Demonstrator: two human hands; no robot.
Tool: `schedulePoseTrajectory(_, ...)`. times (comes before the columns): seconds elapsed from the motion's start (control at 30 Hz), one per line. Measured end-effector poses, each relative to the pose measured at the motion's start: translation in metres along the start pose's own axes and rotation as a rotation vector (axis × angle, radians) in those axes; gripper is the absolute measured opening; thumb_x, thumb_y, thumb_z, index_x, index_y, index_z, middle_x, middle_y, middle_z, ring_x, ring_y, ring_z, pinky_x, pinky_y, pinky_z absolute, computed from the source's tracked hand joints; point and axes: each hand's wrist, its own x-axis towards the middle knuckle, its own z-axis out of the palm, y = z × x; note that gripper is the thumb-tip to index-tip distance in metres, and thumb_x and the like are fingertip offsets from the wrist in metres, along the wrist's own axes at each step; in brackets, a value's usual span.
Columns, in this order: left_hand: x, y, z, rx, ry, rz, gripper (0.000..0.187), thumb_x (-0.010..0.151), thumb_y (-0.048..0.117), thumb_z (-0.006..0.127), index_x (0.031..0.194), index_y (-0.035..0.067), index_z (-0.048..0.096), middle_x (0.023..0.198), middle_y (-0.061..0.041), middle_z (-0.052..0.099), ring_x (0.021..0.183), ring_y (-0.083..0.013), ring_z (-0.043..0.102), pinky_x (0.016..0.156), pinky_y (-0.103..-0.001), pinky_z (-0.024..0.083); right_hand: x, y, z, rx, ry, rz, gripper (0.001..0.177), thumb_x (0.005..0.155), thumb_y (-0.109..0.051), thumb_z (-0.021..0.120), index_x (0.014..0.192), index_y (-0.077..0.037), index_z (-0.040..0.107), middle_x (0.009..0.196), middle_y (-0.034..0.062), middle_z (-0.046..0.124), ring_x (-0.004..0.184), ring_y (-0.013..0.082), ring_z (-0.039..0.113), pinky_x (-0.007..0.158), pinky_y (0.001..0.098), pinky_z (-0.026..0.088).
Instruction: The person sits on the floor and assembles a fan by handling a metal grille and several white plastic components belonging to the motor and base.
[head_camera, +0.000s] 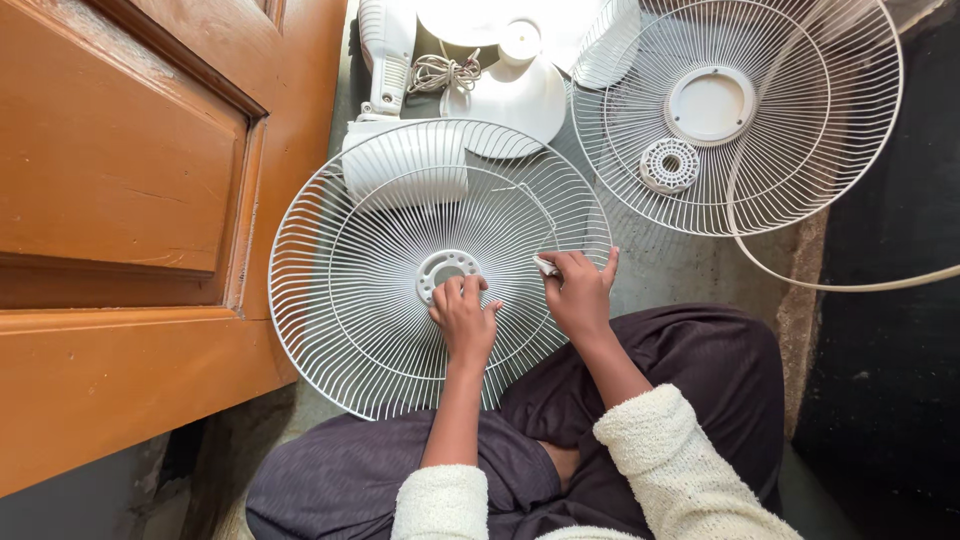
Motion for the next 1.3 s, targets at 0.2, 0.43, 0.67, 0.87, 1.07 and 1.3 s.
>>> schedulePoseTrajectory(0.2,-0.008,0.011,-0.007,0.025,0.043,0.091,0.039,0.074,0.031,0.087,0.104,0.019,0.066,0.112,-0.002,0.056,0.114,-0.0267,0.05,0.092,-0.05,0.037,-0.011,0.003,-0.009,-0.105,-0.088,0.064,0.012,0.089,-0.013,0.071,0.098,-0.016,0.077,0.089,-0.0025,0.074,0.091,0.0196,0.07,0.121,0.0704,0.002)
schedulePoseTrajectory(0.43,-0.027,0.027,-0.007,0.017,0.113,0.202,0.034,0.075,0.028,0.086,0.102,0.018,0.067,0.116,-0.002,0.058,0.117,-0.0272,0.05,0.092,-0.05,0.038,-0.038,0.014,-0.003,-0.305,-0.272,0.1,0.016,0.088,-0.018,0.067,0.097,-0.021,0.08,0.091,0.0027,0.074,0.096,0.0244,0.07,0.122,0.0664,0.003)
schedulePoseTrajectory(0.67,-0.038,0.05,-0.002,0.074,0.039,0.15,0.045,0.069,0.023,0.088,0.107,0.013,0.067,0.114,-0.006,0.059,0.114,-0.029,0.052,0.095,-0.049,0.042,-0.045,0.005,-0.008,-0.269,-0.337,0.093,0.016,0.089,-0.02,0.067,0.1,-0.02,0.08,0.097,0.0045,0.076,0.098,0.0252,0.071,0.119,0.064,0.02)
schedulePoseTrajectory(0.87,-0.035,0.038,-0.016,0.048,0.035,0.106,0.043,0.069,0.03,0.09,0.101,0.013,0.066,0.105,-0.005,0.06,0.109,-0.0288,0.054,0.092,-0.048,0.043,-0.038,-0.005,-0.032,-0.053,-0.194,0.154,0.02,0.085,-0.018,0.071,0.105,-0.015,0.077,0.104,0.0082,0.074,0.095,0.0329,0.07,0.082,0.0457,0.054)
schedulePoseTrajectory(1.07,-0.025,0.026,-0.017,0.025,0.036,0.093,0.042,0.069,0.033,0.09,0.097,0.013,0.066,0.101,-0.004,0.059,0.106,-0.0278,0.054,0.09,-0.048,0.042,-0.029,-0.001,-0.036,0.03,-0.074,0.182,0.023,0.086,-0.018,0.075,0.107,-0.01,0.075,0.102,0.0115,0.075,0.09,0.0318,0.072,0.077,0.0433,0.057)
schedulePoseTrajectory(1.3,-0.022,0.03,-0.021,-0.004,0.014,0.107,0.039,0.068,0.032,0.09,0.094,0.014,0.067,0.102,-0.002,0.06,0.106,-0.0273,0.054,0.089,-0.048,0.042,-0.016,0.003,-0.031,0.03,-0.035,0.11,0.019,0.083,-0.016,0.079,0.101,-0.008,0.077,0.1,0.0112,0.074,0.087,0.0297,0.073,0.075,0.0406,0.057)
